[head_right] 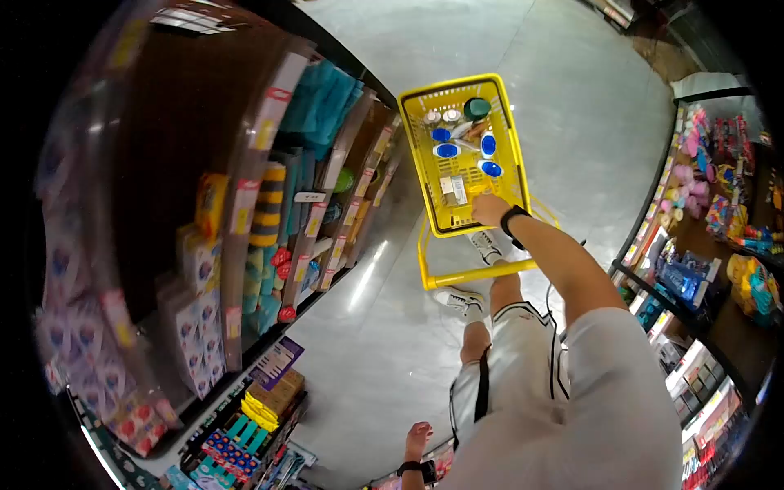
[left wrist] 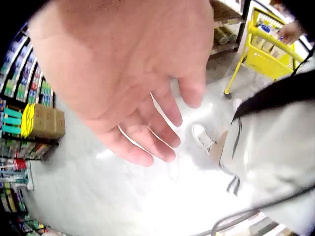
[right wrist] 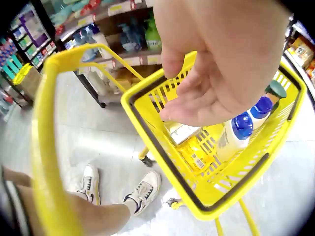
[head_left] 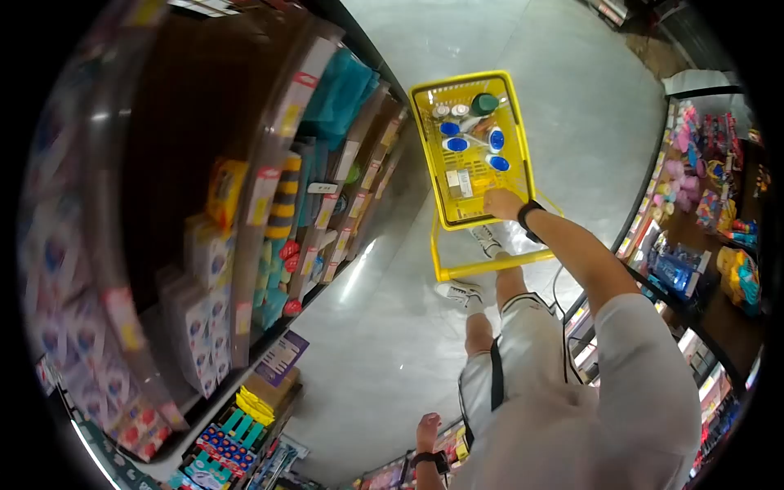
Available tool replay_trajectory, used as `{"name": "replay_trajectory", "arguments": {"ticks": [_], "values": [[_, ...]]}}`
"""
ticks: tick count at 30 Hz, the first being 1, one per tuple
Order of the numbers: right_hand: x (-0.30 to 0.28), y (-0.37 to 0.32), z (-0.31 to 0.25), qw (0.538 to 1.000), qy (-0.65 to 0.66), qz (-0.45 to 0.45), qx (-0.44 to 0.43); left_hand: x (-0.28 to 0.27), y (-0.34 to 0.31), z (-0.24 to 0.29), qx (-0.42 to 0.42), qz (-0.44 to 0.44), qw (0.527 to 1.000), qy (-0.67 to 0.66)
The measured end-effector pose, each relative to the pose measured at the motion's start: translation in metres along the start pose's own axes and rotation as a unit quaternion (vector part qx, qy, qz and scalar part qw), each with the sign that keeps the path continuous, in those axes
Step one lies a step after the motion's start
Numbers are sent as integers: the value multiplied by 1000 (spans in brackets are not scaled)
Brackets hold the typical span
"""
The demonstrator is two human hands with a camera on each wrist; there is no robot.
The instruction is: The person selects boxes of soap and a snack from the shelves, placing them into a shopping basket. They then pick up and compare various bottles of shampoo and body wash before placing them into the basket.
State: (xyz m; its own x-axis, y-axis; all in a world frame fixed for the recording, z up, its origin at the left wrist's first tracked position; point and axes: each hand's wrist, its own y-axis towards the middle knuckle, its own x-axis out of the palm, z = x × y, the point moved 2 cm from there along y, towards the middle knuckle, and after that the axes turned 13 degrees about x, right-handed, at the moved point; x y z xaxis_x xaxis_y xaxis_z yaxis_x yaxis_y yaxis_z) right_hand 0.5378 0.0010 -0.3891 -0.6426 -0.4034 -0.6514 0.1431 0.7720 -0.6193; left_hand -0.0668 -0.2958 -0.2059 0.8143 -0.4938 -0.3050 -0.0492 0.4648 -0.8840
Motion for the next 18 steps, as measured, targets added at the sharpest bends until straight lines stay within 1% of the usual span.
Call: {"name": "replay_trajectory", "arguments": {"ticks": [1,2,3,5,6,7,8,9,10,11,12,13,14,15,16,17,18], "values": [[11,29,-1,1000,10,-13,2,1,6,18,56,5,998,27],[23,55,-2,996,7,-22,82,2,12,49,60,31,997,31],[38,80,0,986,3,-34,164,7,15,93,48,31,997,43],[72,130,10,973,-84,-82,198,22,16,187,133,96,986,-9],[78,142,9,973,-45,-25,227,28,14,215,118,99,988,0],[76,150,6,966,-8,34,255,35,14,239,135,90,986,29],[82,164,7,955,3,65,289,41,14,264,154,80,983,58],[88,177,6,942,12,98,321,47,13,291,153,35,979,129],[93,185,4,943,11,87,321,52,18,299,166,14,976,143],[94,189,2,938,27,62,339,57,22,301,181,-8,971,155],[98,193,2,932,42,39,357,57,27,297,173,-7,973,153],[104,195,1,934,38,32,355,58,31,292,154,-4,971,185],[109,196,1,924,64,32,376,58,34,285,136,-1,967,215],[112,197,2,913,91,34,396,58,35,271,134,0,968,211],[125,204,11,919,83,86,376,57,36,250,129,16,973,194],[123,205,10,921,82,86,372,58,36,242,123,31,976,176],[119,203,10,908,105,91,396,60,34,237,99,33,986,131]]}}
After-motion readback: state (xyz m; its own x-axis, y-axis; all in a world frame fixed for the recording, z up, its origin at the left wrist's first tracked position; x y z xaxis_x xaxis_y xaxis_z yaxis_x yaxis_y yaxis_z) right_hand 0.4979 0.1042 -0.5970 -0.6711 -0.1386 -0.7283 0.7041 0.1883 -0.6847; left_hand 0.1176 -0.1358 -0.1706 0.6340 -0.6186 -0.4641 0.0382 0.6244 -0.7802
